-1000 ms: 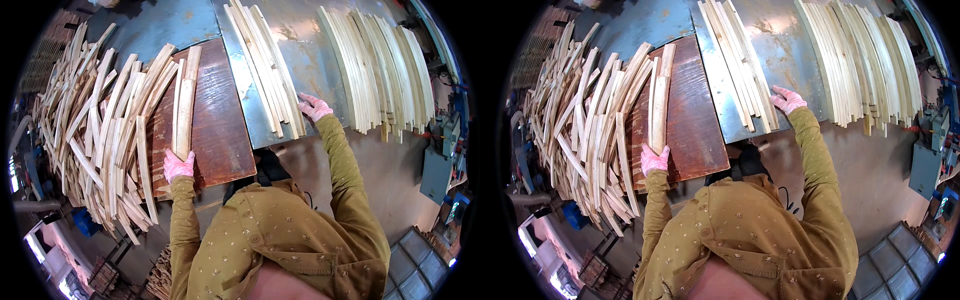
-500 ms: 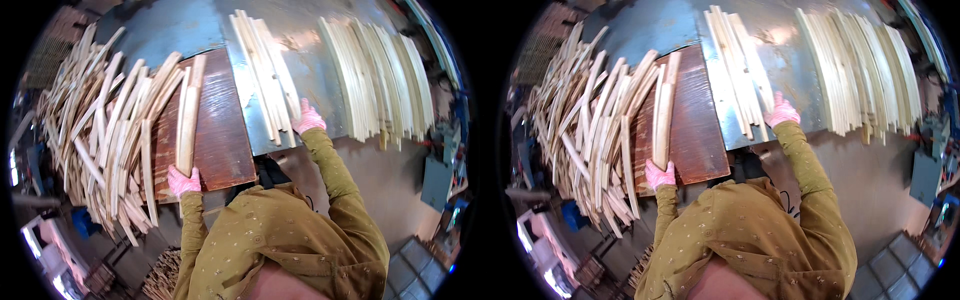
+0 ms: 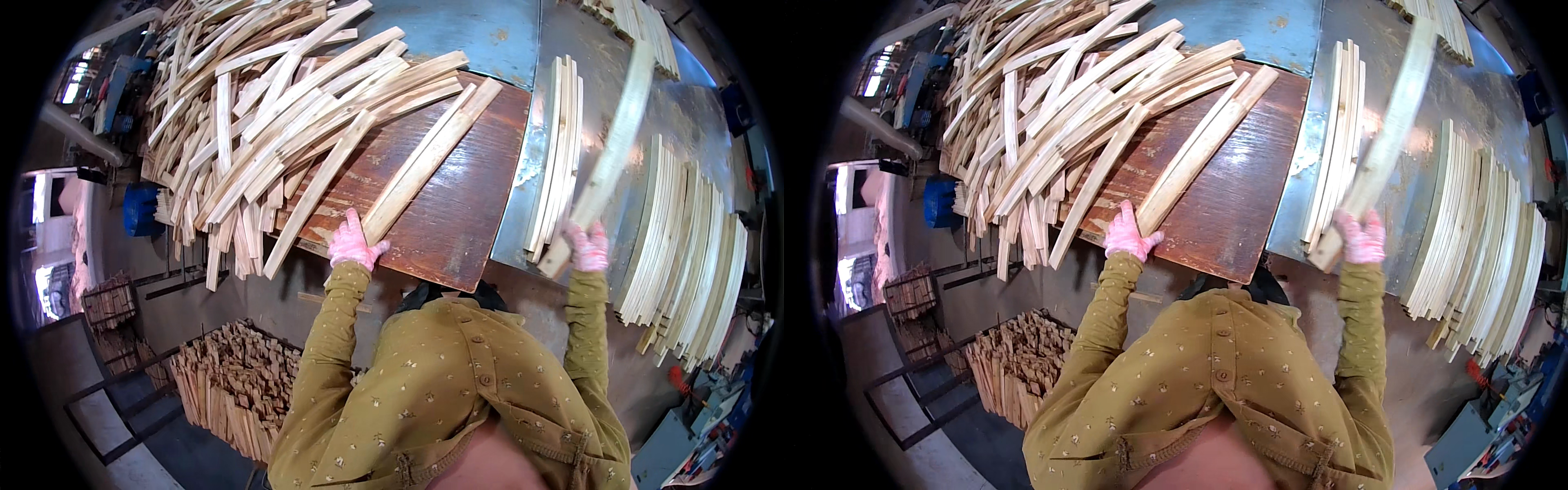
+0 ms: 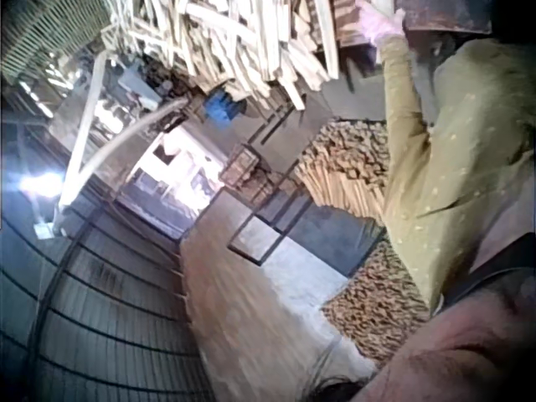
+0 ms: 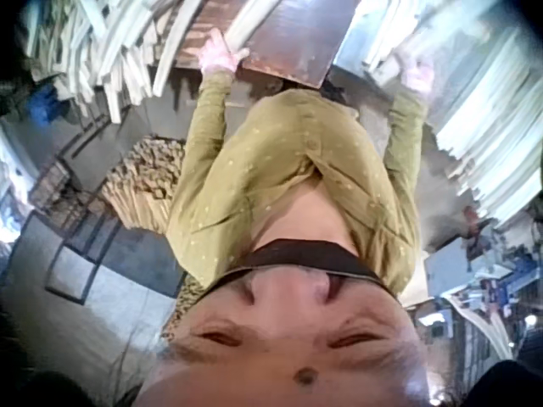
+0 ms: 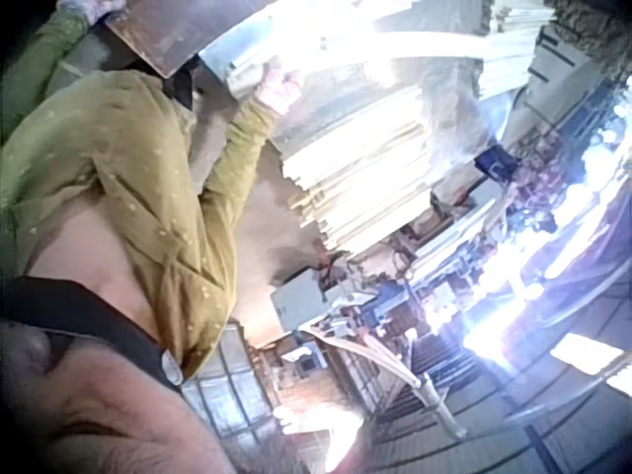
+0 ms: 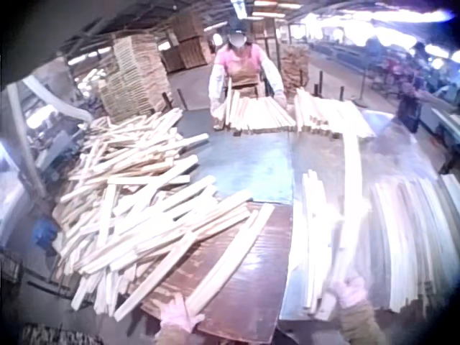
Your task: The person sorts thin wooden slats from a large pile on a workbench, picking them up by hand and arranging them into neat stacks. They repeatedly gather handfuls of slats, align them, and place them into organized piles on the table or on the floor.
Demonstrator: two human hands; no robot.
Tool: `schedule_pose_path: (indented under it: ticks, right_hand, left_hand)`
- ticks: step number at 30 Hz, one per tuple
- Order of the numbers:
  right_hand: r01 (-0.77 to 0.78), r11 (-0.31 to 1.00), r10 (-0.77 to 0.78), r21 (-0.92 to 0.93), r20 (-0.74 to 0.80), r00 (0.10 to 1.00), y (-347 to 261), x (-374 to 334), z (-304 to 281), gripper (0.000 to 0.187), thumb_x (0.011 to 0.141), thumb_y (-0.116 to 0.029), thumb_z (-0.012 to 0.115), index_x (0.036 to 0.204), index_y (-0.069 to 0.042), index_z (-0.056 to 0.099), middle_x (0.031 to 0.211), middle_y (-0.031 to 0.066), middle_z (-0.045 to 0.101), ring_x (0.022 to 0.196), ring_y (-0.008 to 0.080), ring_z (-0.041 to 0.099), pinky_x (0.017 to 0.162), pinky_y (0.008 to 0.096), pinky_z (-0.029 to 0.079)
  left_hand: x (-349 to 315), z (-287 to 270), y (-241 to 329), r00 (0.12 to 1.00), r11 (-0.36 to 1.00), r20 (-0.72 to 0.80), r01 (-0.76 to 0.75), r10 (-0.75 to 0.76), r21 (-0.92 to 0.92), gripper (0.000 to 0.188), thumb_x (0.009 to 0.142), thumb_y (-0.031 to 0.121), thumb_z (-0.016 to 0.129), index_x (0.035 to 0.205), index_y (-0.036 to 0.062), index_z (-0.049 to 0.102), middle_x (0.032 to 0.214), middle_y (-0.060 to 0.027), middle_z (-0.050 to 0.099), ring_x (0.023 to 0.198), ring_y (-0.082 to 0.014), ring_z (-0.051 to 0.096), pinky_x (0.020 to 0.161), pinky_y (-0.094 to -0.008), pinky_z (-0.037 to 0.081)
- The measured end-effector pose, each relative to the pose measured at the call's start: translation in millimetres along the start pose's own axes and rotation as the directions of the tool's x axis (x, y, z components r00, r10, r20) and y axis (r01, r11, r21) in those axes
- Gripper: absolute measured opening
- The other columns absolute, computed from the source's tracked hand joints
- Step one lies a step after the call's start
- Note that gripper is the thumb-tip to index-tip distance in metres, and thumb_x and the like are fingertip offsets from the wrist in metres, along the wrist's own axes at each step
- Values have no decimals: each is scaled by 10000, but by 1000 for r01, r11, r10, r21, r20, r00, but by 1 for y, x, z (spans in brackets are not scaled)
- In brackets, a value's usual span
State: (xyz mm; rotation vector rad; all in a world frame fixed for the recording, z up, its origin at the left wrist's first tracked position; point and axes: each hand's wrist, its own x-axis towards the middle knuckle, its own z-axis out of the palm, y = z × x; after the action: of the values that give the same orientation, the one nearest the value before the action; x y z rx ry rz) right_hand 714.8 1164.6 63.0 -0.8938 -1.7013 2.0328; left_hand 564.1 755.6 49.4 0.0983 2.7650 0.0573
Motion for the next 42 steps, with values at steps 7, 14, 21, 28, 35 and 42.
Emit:
schedule_pose_path:
  ticks: [7,14,21,28,35,42]
  right_hand:
    - [-290,957,289,-4,59,955,86,-7,145,503,771,-156,780,1188,34,572,1003,128,670,904,265,648,836,360,506]
    - [364,564,-373,-741,164,913,49,-30,156,724,817,-390,713,1367,-14,429,1224,221,563,1138,330,553,962,420,447]
    - [-682,732,539,10,603,588,71,-21,234,626,882,-384,661,1353,-21,465,1237,142,570,1097,190,547,947,328,439]
    - [-546,816,403,190,491,773,121,-28,236,759,857,-376,705,1393,53,382,1303,148,542,1175,202,528,981,290,416]
    - [-462,864,500,-199,241,832,103,-30,248,925,738,-434,778,1415,30,351,1308,178,541,1186,285,530,1000,345,403]
    - [-493,870,460,11,343,819,99,-70,269,744,787,-383,766,1348,-25,433,1160,156,612,1049,269,594,874,377,484]
  left_hand:
    - [11,-13,-19,761,382,419,242,495,-892,701,791,451,715,1255,-33,510,1042,-184,645,996,-309,635,853,-422,523]
    - [-19,2,-9,425,-224,300,821,854,-525,706,797,368,747,1317,-15,462,1101,-237,614,967,-339,649,802,-516,559]
    - [-33,-10,-17,563,-29,387,591,730,-806,636,779,328,734,1264,-25,520,1071,-174,648,929,-276,660,801,-403,554]
    - [-54,-24,-49,760,214,377,311,529,-926,492,841,181,679,1269,-17,539,1095,-61,651,974,-141,599,879,-303,479]
    - [-60,16,-47,841,230,384,316,381,-920,335,947,340,585,1067,29,602,917,-24,637,779,-102,572,685,-252,481]
    - [-31,1,5,841,738,166,-337,515,-585,845,932,500,505,1488,-2,115,1372,-307,407,1210,-404,495,1002,-388,420]
